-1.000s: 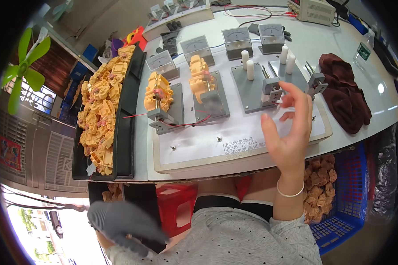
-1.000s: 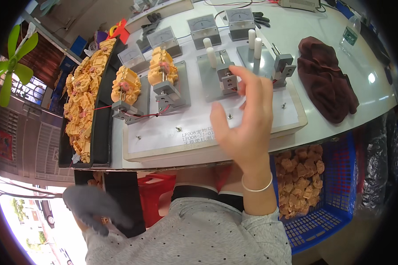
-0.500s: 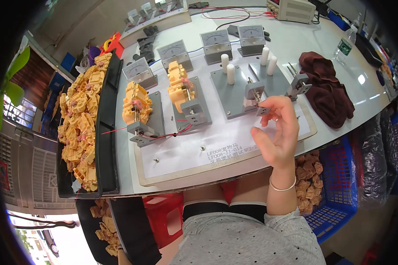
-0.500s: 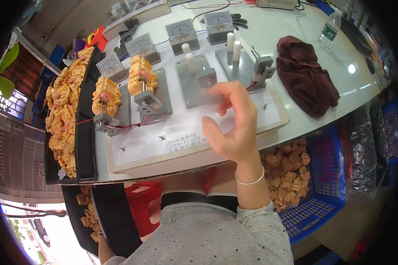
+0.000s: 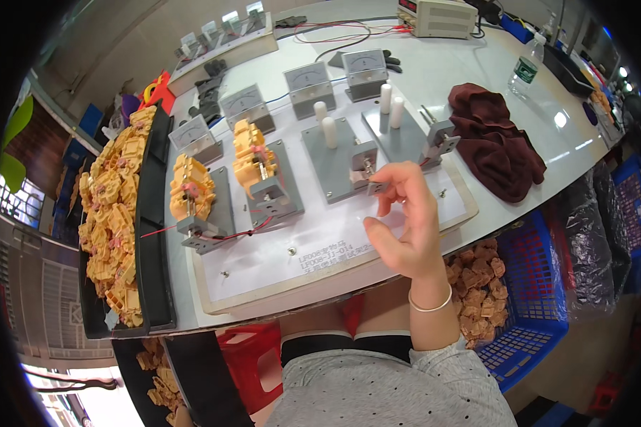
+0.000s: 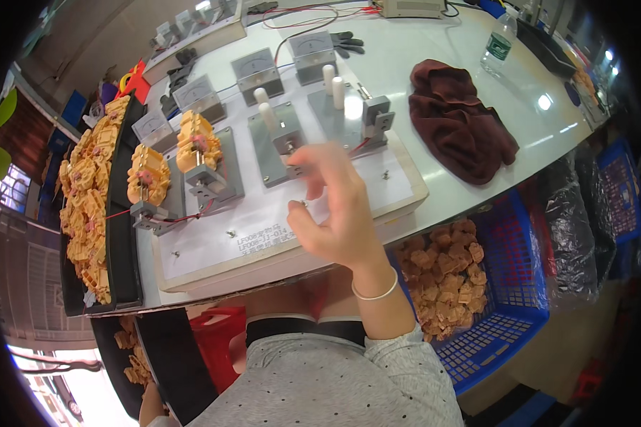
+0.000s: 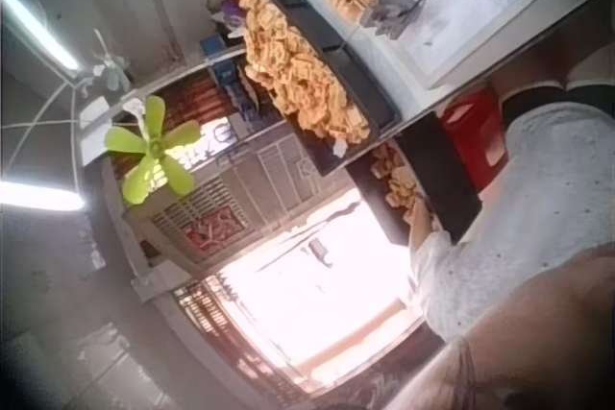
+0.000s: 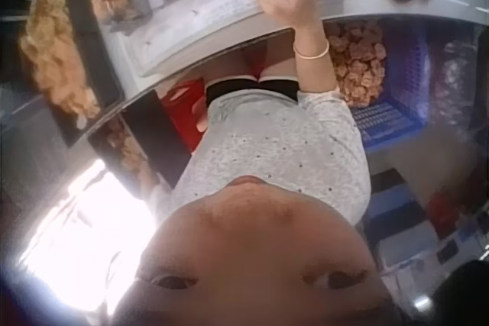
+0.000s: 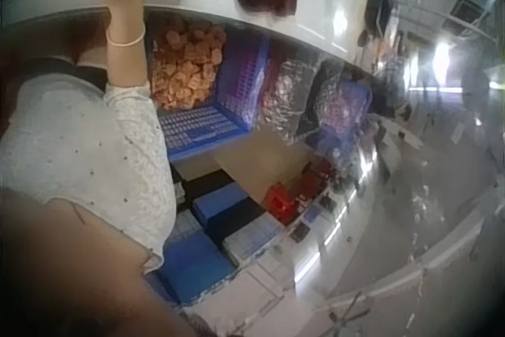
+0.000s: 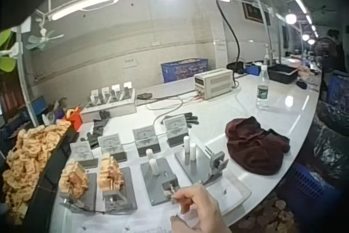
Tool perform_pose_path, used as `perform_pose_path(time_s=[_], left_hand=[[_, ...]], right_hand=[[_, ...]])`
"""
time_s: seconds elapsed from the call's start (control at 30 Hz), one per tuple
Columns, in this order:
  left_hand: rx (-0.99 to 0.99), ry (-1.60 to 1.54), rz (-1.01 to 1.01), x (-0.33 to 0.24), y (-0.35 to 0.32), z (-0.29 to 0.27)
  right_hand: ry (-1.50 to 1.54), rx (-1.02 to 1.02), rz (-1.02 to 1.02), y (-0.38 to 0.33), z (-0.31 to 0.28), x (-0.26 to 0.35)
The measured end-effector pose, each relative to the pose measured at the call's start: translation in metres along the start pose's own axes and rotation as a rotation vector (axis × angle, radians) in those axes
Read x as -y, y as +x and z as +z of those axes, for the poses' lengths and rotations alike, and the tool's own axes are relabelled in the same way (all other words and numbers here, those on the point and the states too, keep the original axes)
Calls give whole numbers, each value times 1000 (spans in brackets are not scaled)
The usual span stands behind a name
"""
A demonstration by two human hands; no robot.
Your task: Testing orange mechanical components using a testing fixture with meters.
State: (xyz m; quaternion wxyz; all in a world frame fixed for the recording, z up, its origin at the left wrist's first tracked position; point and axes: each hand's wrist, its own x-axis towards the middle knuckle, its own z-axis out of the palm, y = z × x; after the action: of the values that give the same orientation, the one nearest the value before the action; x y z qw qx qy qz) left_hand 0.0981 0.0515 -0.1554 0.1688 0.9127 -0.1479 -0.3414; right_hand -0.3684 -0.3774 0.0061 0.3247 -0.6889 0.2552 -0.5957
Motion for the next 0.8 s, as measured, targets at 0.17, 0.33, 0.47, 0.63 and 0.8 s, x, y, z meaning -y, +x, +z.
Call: perform_pose_path(time_s=[0.17,0.33,0.47,0.63,0.8], left_hand=[[-25,-32,53,-37,15,2],[-31,-89,132,-74,18,0],[-22,-157,221,-97,-3,-21],[92,-292,411,-136,-66,-67],[907,-121,740,-236,-158,-85]], right_hand=[[-3,23,-17,3,1,4],[22,37,-19,3,2,3],[10,51,-19,4,-1,5],[168,97,82,4,5,3],[171,80,102,4,2,5]])
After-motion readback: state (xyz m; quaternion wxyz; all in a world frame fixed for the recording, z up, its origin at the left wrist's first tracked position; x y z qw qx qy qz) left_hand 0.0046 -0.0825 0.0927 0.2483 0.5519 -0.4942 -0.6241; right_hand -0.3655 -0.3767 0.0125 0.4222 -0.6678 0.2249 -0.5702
